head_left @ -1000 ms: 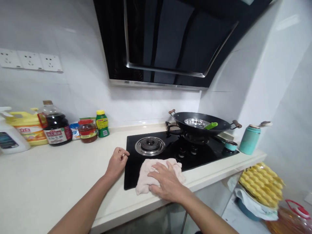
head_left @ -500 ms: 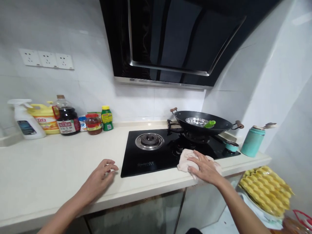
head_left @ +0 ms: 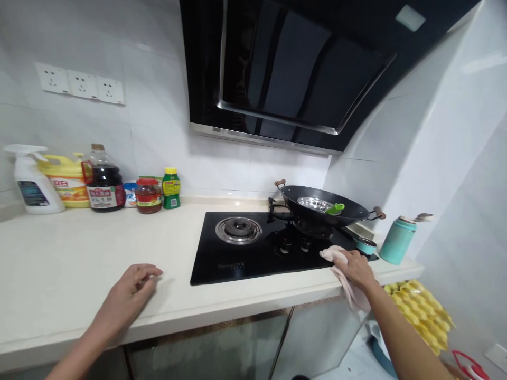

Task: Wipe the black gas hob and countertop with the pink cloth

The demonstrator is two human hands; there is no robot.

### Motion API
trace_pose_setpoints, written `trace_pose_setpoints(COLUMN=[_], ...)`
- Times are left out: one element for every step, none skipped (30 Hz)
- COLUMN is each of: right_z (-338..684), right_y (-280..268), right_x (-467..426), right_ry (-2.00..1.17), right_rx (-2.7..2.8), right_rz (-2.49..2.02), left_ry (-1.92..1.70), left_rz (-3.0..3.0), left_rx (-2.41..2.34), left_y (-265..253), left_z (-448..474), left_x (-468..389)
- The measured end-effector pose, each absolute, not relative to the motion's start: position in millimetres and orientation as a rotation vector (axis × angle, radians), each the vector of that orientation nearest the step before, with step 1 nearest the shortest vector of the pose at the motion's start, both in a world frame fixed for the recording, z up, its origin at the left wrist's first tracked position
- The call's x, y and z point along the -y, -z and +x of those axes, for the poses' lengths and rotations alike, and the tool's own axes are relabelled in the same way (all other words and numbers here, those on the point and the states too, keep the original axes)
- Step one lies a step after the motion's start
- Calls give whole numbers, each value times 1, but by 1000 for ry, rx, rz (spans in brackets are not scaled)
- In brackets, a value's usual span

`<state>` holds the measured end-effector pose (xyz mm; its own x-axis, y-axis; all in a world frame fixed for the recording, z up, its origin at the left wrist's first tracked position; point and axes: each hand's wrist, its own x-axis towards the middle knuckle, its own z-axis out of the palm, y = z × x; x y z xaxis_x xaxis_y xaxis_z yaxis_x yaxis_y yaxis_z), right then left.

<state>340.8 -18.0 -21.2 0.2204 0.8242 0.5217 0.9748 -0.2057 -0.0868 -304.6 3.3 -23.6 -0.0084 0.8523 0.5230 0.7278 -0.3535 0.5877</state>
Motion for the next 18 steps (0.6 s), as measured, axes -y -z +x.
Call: trace_pose_setpoints(right_z=[337, 330, 320, 307, 290, 271, 248, 223, 196, 168, 140, 112, 86, 60, 37, 16, -4, -22], right_y=[22, 24, 25, 27, 29, 30, 30, 29, 27, 25, 22, 19, 16, 13, 11, 9, 8, 6], right_x=[18, 19, 20, 21, 22, 24, 27, 30, 32, 35, 37, 39, 41, 42, 43, 44, 45, 46], right_ry=[509, 499, 488, 481, 469, 456, 435, 396, 364, 337, 296, 259, 245, 236, 233, 229, 222, 212], right_rx=[1697, 1738, 1781, 1802, 1810, 1818, 1789, 1810, 1841, 1869, 1905, 1944, 1973, 2011, 2055, 2099, 2137, 2174], right_rz=[-2101, -2094, -2087, -2083, -2078, -2067, -2055, -2011, -1958, -1905, -1850, -1798, -1760, -1729, -1699, -1664, -1634, -1601], left_ry=[-1300, -1304, -1305, -1308, -1309, -1309, -1309, -1313, -1320, -1330, -1344, -1360, -1376, -1395, -1422, -1461, -1509, -1557], left_rz=[2096, 2089, 2085, 2082, 2078, 2076, 2075, 2074, 2072, 2069, 2064, 2056, 2046, 2035, 2020, 2002, 1988, 1986], left_rx=[-1693, -1694, -1697, -1705, -1717, -1730, -1742, -1749, -1747, -1739, -1725, -1712, -1701, -1692, -1684, -1670, -1645, -1610], left_y=[23, 22, 22, 22, 22, 23, 23, 24, 25, 25, 25, 24, 23, 22, 21, 20, 19, 18], left_z=[-304, -303, -303, -302, -302, -301, -300, -299, -298, -297, -296, -295, -294, -293, -291, -290, -288, -285], left_x=[-2, -1, -1, 0, 1, 1, 1, 2, 2, 3, 3, 4, 6, 7, 10, 13, 17, 22])
